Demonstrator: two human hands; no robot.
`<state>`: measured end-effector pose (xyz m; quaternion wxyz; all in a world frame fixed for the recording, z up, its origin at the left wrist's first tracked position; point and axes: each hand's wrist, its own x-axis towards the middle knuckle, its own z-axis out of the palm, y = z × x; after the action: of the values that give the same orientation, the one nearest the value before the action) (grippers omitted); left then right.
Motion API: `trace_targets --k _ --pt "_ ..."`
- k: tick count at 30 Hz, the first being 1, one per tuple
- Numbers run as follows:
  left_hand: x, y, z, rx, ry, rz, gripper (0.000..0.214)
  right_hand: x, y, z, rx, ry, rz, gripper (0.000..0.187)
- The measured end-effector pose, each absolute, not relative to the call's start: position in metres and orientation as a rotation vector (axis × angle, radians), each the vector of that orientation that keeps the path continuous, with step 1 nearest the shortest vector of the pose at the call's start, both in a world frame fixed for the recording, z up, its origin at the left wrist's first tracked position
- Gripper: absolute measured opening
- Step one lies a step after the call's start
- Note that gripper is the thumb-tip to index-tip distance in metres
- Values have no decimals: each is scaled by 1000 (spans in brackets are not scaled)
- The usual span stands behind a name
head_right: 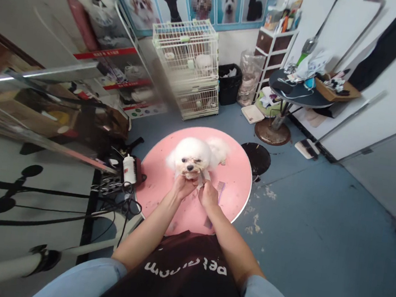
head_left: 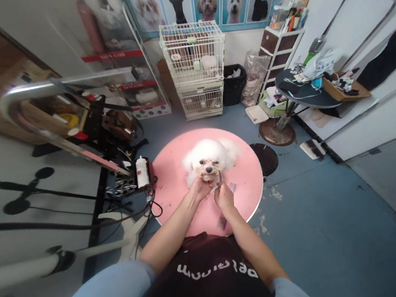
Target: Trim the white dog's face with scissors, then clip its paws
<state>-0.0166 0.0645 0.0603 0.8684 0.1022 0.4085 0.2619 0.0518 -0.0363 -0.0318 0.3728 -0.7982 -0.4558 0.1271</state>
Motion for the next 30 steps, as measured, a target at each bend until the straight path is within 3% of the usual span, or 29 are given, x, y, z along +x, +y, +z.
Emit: trace_targets --k 30 --pt "-25 69 53 278 796 562 13 84 -40 -20 -1929 -1139 657 24"
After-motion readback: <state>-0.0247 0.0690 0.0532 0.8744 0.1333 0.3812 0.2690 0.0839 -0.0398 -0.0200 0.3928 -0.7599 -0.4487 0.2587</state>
